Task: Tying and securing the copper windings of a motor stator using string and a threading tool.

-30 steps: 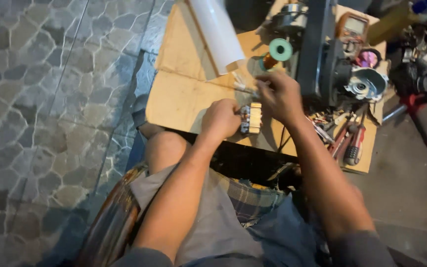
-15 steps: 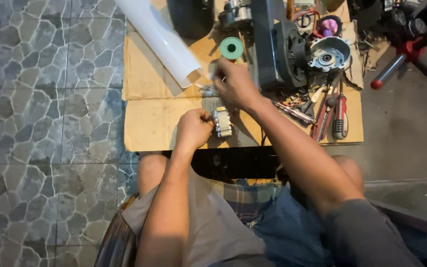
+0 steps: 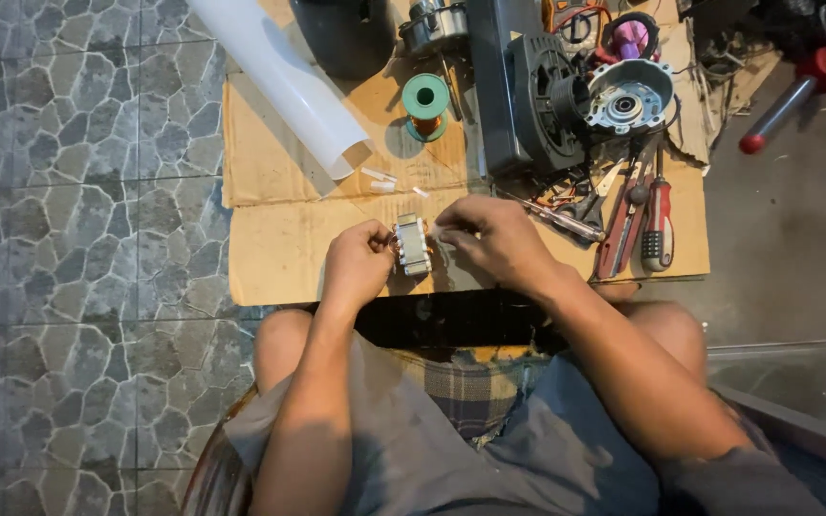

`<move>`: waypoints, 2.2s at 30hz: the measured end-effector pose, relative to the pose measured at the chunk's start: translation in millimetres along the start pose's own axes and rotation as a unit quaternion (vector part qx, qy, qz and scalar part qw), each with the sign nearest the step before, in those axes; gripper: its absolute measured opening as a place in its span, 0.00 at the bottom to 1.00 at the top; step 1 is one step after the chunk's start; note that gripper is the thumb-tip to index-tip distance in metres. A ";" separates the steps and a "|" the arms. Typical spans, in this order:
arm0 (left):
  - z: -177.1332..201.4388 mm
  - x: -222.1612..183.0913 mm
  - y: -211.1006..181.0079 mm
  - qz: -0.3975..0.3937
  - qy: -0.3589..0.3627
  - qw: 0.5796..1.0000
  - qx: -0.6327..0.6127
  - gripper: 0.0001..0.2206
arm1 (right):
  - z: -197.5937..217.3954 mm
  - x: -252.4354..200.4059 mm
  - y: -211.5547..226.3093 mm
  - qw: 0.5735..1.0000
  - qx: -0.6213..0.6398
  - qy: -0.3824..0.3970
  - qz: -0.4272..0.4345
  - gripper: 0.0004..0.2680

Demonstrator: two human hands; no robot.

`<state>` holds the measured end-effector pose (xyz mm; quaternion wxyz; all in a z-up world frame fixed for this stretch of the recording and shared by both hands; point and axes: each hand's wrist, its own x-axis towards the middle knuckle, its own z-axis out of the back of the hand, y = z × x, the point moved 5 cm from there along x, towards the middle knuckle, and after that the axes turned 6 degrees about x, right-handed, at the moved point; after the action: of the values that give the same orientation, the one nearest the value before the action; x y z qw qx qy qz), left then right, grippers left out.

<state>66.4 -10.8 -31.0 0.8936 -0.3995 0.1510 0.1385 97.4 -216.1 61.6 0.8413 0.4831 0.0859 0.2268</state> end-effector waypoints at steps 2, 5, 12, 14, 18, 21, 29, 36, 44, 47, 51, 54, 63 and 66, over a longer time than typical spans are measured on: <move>-2.3 3.3 2.9 0.010 0.004 1.000 0.002 0.04 | -2.2 2.5 -11.0 1.000 -0.017 0.009 0.019 0.06; -1.8 5.3 2.5 0.021 0.013 1.000 0.003 0.04 | -4.2 4.6 -20.0 0.997 -0.049 0.030 0.046 0.05; -4.8 7.8 8.3 0.033 0.015 0.999 -0.014 0.04 | -11.7 3.9 -24.4 0.992 -0.105 0.063 0.038 0.04; -3.4 6.8 4.8 0.032 0.013 0.999 -0.016 0.04 | -16.2 3.3 -34.6 0.989 -0.126 0.059 0.045 0.04; -3.0 4.2 3.2 0.030 0.005 0.999 -0.019 0.04 | -25.2 0.6 -43.3 0.982 -0.167 0.056 0.067 0.04; -3.3 6.1 2.9 0.026 0.004 1.000 -0.017 0.04 | -28.4 -0.6 -43.2 0.972 -0.213 0.042 0.088 0.05; -1.7 4.8 -0.8 0.032 0.004 0.999 -0.028 0.04 | -31.9 -1.2 -46.7 0.963 -0.241 0.017 0.120 0.05; -3.2 5.8 1.4 0.028 0.001 0.999 -0.028 0.04 | -29.3 -2.7 -47.5 0.961 -0.241 0.015 0.133 0.05; -3.4 4.5 0.7 0.014 -0.007 1.000 -0.015 0.04 | -35.4 -1.0 -48.8 0.961 -0.237 0.009 0.145 0.05; -4.8 5.3 3.7 0.012 -0.010 1.000 -0.014 0.04 | -35.0 -1.0 -51.4 0.962 -0.231 0.009 0.146 0.04; -2.2 2.8 -0.4 0.010 -0.007 1.000 -0.021 0.04 | -38.7 1.0 -54.4 0.967 -0.214 0.020 0.136 0.04; -5.9 7.8 6.0 0.012 -0.007 1.000 -0.019 0.05 | -41.6 3.2 -58.5 0.964 -0.227 0.030 0.134 0.04; -3.9 4.2 2.6 0.015 -0.007 1.000 -0.022 0.04 | -20.4 9.0 -49.1 0.977 -0.110 0.162 0.082 0.04; -3.3 4.3 1.3 0.019 -0.006 1.000 -0.023 0.04 | -15.2 11.0 -41.2 0.984 -0.077 0.151 0.052 0.03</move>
<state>69.4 -11.9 -35.6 0.8824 -0.4160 0.1494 0.1612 113.9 -216.9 19.4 0.8408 0.3806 0.1686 0.3461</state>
